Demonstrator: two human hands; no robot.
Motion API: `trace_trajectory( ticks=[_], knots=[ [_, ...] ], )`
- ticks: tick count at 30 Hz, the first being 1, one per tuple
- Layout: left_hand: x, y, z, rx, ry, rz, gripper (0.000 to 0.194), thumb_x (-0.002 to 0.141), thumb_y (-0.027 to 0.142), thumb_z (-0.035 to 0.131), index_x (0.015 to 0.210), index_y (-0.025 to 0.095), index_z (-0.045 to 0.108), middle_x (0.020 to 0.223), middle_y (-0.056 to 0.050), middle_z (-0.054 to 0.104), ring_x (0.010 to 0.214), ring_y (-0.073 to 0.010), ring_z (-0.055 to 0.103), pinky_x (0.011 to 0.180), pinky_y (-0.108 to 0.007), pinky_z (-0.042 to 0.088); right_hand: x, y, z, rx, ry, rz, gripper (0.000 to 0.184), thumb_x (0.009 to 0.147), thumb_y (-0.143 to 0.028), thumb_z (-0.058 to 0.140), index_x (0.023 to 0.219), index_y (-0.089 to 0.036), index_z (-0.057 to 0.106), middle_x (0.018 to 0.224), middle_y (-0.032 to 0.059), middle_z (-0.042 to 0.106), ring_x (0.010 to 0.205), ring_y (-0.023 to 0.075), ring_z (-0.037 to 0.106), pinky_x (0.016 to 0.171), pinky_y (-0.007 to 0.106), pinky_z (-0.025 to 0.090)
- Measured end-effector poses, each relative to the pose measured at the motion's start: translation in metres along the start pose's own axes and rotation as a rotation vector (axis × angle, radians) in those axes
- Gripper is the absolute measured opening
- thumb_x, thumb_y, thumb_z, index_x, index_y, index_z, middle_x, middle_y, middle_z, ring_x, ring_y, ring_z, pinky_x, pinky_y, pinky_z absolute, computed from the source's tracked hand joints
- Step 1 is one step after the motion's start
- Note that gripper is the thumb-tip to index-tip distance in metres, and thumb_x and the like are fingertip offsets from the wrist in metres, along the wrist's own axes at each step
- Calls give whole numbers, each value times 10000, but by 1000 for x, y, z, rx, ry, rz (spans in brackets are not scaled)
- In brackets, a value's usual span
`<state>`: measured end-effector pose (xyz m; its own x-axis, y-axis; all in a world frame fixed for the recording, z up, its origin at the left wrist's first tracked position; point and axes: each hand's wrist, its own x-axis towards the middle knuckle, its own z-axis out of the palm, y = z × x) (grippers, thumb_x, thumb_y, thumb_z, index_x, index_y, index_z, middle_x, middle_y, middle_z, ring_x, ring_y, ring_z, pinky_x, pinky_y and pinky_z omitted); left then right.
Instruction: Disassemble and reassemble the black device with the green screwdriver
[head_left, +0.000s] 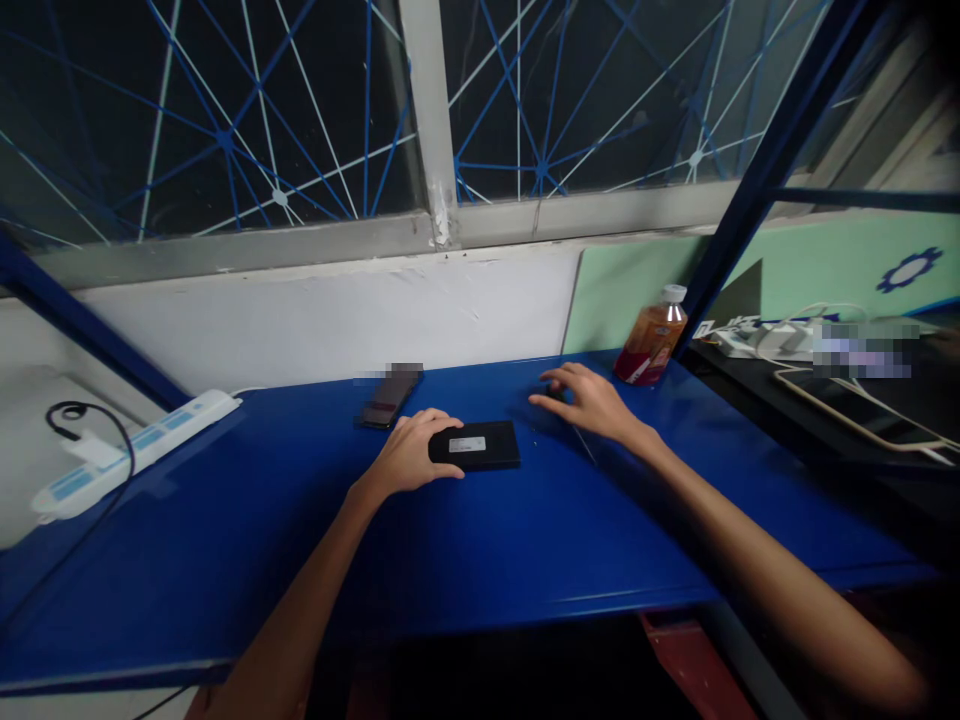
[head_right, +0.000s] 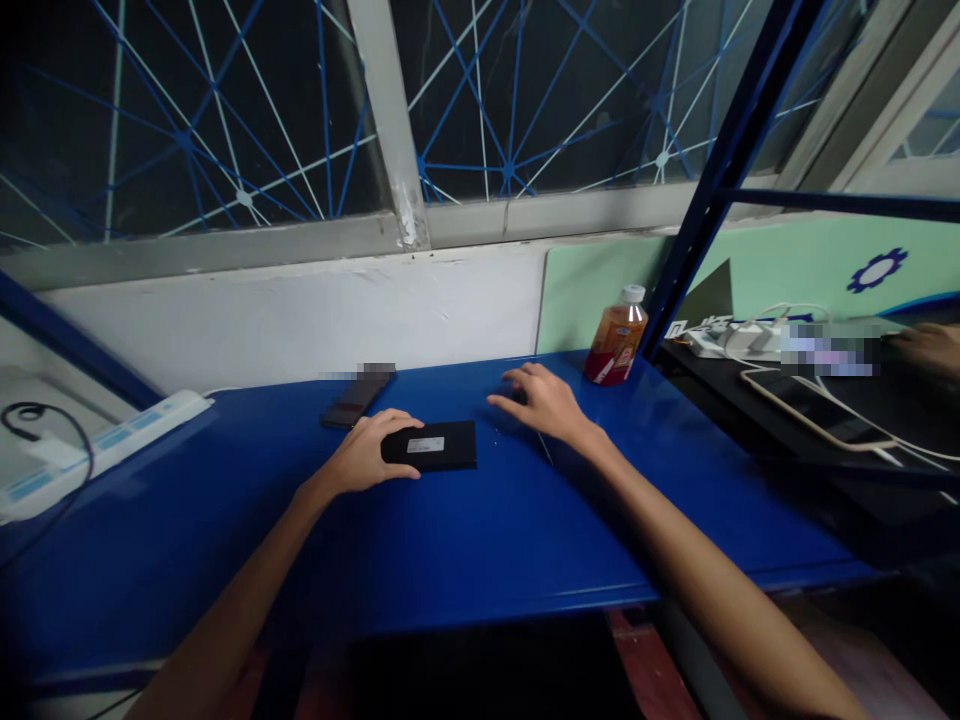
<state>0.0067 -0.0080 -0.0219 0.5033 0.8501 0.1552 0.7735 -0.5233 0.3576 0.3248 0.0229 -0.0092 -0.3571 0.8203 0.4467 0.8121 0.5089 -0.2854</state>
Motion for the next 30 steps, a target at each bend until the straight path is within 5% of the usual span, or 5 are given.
trace_trajectory(
  ticks=[4,7,15,21,30],
  knots=[
    [0,-3,-1,-3,0,6,650,643,548,761,1219,302,588,1238,-54,572,1051,-312,554,900,-470,408,2,35,0,-99,-61,323,520,810,-657,542,1035,-207,675,730,62,709,687,244,652,558,311,434],
    [0,-3,-2,14,-4,20,685,651,554,752,1259,306,558,1246,-57,569,1069,-312,552,916,-471,400,2,45,11,-92,-145,415,598,736,-747,538,968,-219,698,778,87,722,733,266,667,540,307,427],
    [-3,6,0,137,7,76,654,769,624,624,1324,299,504,1269,-77,545,1144,-317,505,971,-495,358,5,43,27,18,-193,384,457,728,-588,654,948,-189,695,800,75,713,745,246,667,583,296,449],
    [12,30,20,225,-18,207,712,834,660,523,1404,246,421,1365,-126,495,1219,-333,462,996,-490,338,6,29,1,477,36,372,407,797,-543,612,946,-163,610,582,3,634,430,141,570,449,261,428],
    [39,60,32,255,7,270,601,856,556,573,1302,157,512,1256,-163,560,1146,-336,506,924,-448,381,0,-9,-7,837,155,242,384,761,-505,688,909,-206,499,682,24,687,497,183,643,461,305,515]
  ],
)
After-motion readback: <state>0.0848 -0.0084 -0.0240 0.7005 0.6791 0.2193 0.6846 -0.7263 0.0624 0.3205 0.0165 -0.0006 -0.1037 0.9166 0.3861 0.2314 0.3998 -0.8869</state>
